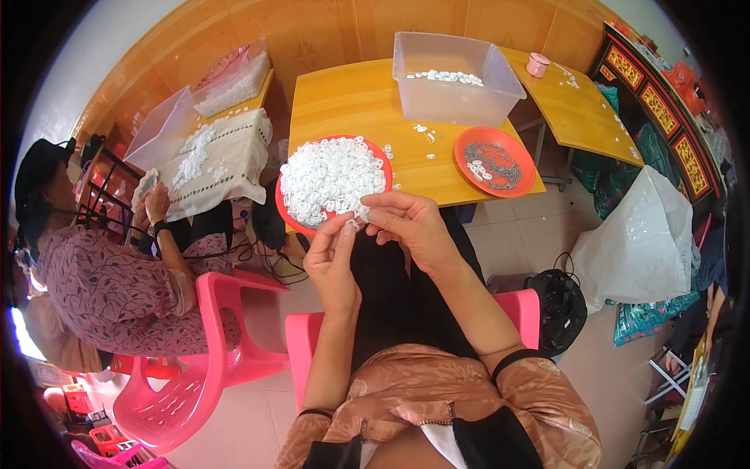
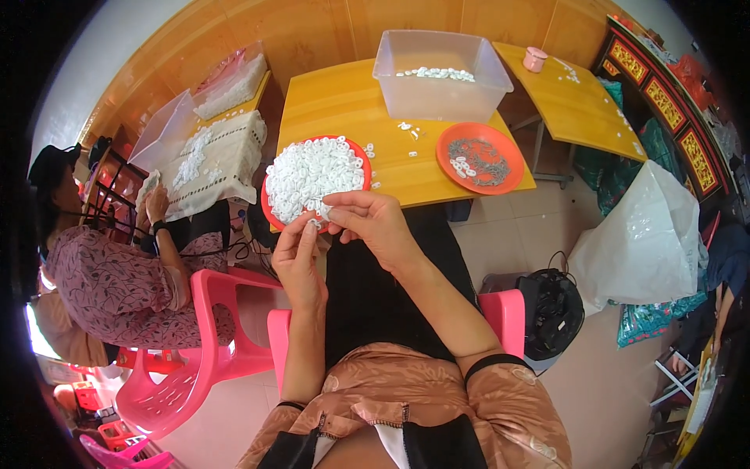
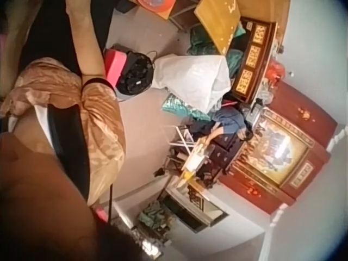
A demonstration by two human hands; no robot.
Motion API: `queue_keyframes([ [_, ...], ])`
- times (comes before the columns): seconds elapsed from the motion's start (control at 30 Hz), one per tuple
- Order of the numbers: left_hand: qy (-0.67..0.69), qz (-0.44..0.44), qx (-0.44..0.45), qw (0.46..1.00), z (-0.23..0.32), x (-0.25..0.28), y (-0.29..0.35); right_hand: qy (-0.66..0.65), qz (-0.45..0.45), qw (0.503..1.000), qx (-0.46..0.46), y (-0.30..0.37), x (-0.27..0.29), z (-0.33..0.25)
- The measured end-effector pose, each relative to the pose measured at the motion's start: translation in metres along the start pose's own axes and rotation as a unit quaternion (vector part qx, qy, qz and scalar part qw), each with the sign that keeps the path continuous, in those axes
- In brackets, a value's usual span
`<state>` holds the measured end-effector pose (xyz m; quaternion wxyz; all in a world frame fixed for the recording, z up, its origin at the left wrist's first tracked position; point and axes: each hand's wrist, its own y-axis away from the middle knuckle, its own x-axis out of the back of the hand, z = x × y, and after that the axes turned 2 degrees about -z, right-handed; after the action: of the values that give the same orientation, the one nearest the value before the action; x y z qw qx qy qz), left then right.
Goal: Assembling small metal pins into white plastic rings at a workshop table.
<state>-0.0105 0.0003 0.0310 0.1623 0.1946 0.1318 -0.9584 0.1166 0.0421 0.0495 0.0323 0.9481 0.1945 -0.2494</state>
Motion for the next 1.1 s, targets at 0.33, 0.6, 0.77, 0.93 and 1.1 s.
queue_keyframes([
  [0.33,0.016,0.003,0.013,1.0,0.001,0.0,0.0,0.022,-0.004,1.0,-0.001,0.002,-0.001,0.001],
  [0.6,-0.033,0.022,-0.027,0.999,-0.002,-0.002,0.002,0.058,0.0,0.998,0.029,0.001,-0.002,0.004],
  [0.77,-0.057,0.009,-0.044,0.997,-0.003,-0.003,0.004,0.169,0.033,0.973,0.151,0.006,-0.011,0.007],
  [0.93,-0.024,0.001,-0.047,0.999,-0.003,0.0,0.002,0.145,0.015,0.98,0.134,0.008,-0.01,0.0],
  [1.1,0.039,-0.087,0.035,0.995,-0.008,0.013,-0.007,0.124,0.004,0.987,0.102,0.011,-0.009,-0.006],
])
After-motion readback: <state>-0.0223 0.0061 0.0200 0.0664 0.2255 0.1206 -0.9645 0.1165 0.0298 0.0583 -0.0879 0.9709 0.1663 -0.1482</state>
